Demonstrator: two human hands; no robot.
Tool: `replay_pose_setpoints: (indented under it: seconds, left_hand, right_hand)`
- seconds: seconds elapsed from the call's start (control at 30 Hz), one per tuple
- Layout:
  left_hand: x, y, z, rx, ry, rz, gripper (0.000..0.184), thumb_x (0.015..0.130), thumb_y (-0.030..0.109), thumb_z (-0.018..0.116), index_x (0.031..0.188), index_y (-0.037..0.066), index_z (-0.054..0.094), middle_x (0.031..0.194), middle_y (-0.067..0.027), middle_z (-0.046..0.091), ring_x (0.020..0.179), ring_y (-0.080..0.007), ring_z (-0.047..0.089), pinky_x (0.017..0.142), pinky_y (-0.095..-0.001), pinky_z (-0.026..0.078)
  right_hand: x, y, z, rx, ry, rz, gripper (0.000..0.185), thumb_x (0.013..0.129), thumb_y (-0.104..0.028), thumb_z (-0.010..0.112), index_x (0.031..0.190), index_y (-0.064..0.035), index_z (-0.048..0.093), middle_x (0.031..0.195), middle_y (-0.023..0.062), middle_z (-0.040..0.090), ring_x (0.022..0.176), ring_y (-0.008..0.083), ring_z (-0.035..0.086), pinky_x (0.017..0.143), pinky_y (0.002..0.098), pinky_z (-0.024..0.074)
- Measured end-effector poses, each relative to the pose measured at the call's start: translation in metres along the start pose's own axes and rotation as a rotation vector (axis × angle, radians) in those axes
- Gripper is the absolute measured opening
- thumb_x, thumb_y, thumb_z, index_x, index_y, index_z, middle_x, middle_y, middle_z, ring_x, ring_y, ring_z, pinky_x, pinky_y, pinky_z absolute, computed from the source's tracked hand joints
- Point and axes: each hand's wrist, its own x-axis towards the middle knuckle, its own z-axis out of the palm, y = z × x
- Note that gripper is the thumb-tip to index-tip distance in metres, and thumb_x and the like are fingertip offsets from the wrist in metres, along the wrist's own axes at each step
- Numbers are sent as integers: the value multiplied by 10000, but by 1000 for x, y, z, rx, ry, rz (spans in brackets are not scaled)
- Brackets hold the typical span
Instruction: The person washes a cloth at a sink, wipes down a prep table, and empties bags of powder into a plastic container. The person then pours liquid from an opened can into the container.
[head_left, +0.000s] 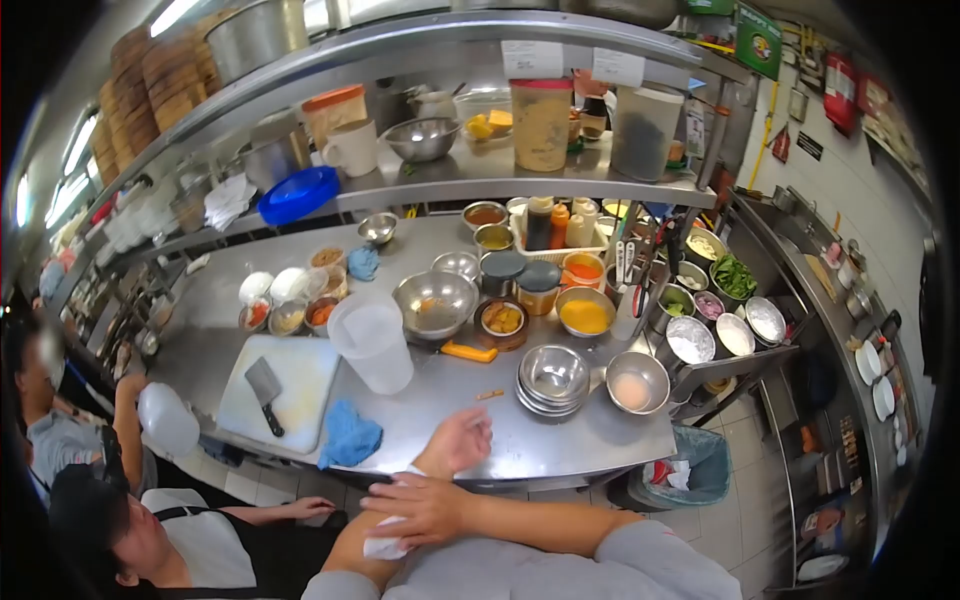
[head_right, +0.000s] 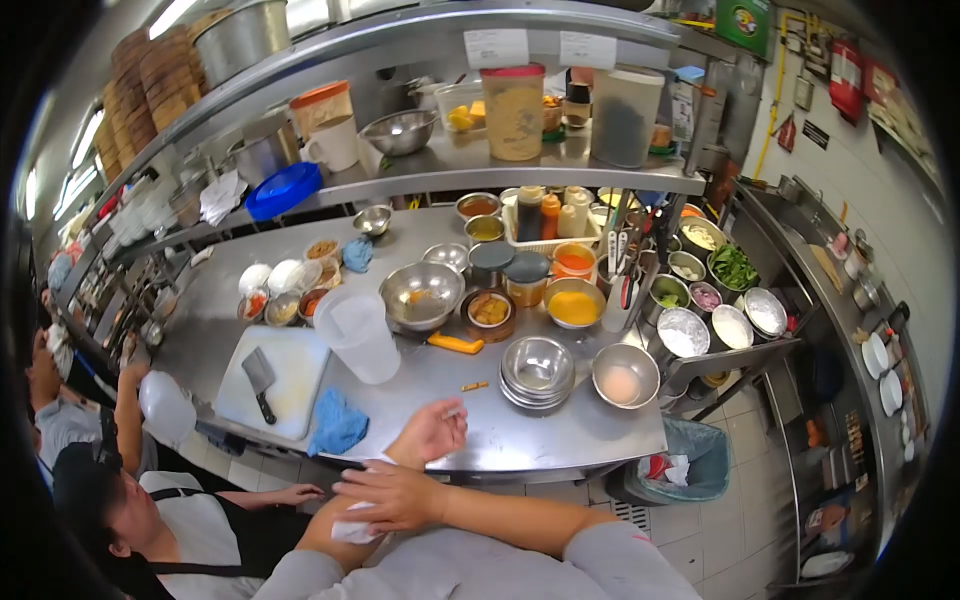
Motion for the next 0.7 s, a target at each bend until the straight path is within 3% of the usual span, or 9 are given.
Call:
replay_pose_setpoints:
  seconds: [0.13, 0.23, 0.27, 0.3, 0.37, 0.47, 0.5, 0.6, 0.7]
  left_hand:
    - [-8, -45, -6, 473, 381, 344, 310, 959, 300, 703, 1178, 86, 656, 1035, -92, 702, 960, -255, 672, 842, -391, 554]
    - [1, -48, -24, 1808, -142, 1000, 506, 954, 413, 711, 1321, 70, 650, 1136, -169, 730, 1040, -322, 690, 968, -419, 531]
    - [-18, -52, 9, 1905, -249, 639, 507, 949, 417, 718, 1291, 47, 667, 1158, -173, 733, 1083, -336, 681, 992, -429, 519]
    - [-40, -52, 51, 1964, -350, 271, 510, 944, 421, 725, 1260, 23, 685, 1180, -176, 736, 1126, -349, 673, 1016, -440, 506]
    - [-64, -43, 115, 1880, -422, 126, 472, 945, 379, 754, 1220, -1, 694, 1193, -152, 733, 1105, -292, 688, 993, -399, 527]
    - [-51, -50, 110, 1672, -539, 186, 386, 933, 368, 787, 1124, 35, 749, 1039, -103, 768, 966, -138, 700, 848, -317, 552]
    - [-63, -47, 135, 1757, -452, 139, 351, 940, 370, 778, 1074, 46, 774, 939, -91, 768, 911, -108, 687, 821, -306, 544]
    - [-57, -67, 143, 1608, -411, 451, 331, 948, 327, 758, 1148, 63, 762, 1021, -96, 780, 921, -175, 710, 855, -329, 550]
    - [-61, -68, 140, 1585, -354, 466, 354, 958, 304, 733, 1186, 33, 732, 1160, -152, 744, 1059, -252, 713, 902, -370, 561]
  right_hand:
    - [-80, 34, -3, -262, 137, 433, 416, 1029, -300, 569, 1399, -124, 644, 1494, 96, 591, 1396, 327, 538, 1119, 523, 439]
    - [-116, 35, -30, -298, 107, 860, 410, 1062, -284, 526, 1384, -63, 652, 1447, 94, 629, 1358, 314, 570, 1113, 453, 448]
    - [-119, 29, -43, 222, 176, 1172, 439, 1086, -299, 479, 1426, -56, 614, 1436, 101, 632, 1325, 280, 582, 1115, 424, 444]
    - [-118, 23, -58, 770, 244, 1432, 468, 1111, -314, 432, 1468, -49, 576, 1425, 108, 634, 1291, 245, 594, 1117, 395, 439]
    - [-114, 2, -80, 832, 293, 1557, 491, 1127, -301, 403, 1530, -37, 498, 1478, 95, 590, 1293, 212, 568, 1131, 346, 425]
    - [-161, -5, -61, 1197, 723, 1089, 542, 1126, -247, 424, 1629, -70, 320, 1581, 110, 474, 1398, 211, 480, 1195, 346, 359]
    - [-174, -10, -65, 726, 703, 1140, 527, 1113, -210, 458, 1613, -77, 355, 1563, 127, 485, 1413, 226, 477, 1184, 360, 377]
    - [-183, -34, -92, 403, 1003, 1232, 458, 1062, -43, 483, 1520, -35, 463, 1431, 139, 580, 1312, 233, 579, 1103, 377, 475]
    - [-251, -56, -98, 280, 1258, 1673, 266, 1062, -250, 569, 1162, -23, 665, 998, 61, 674, 770, 155, 657, 673, 300, 562]
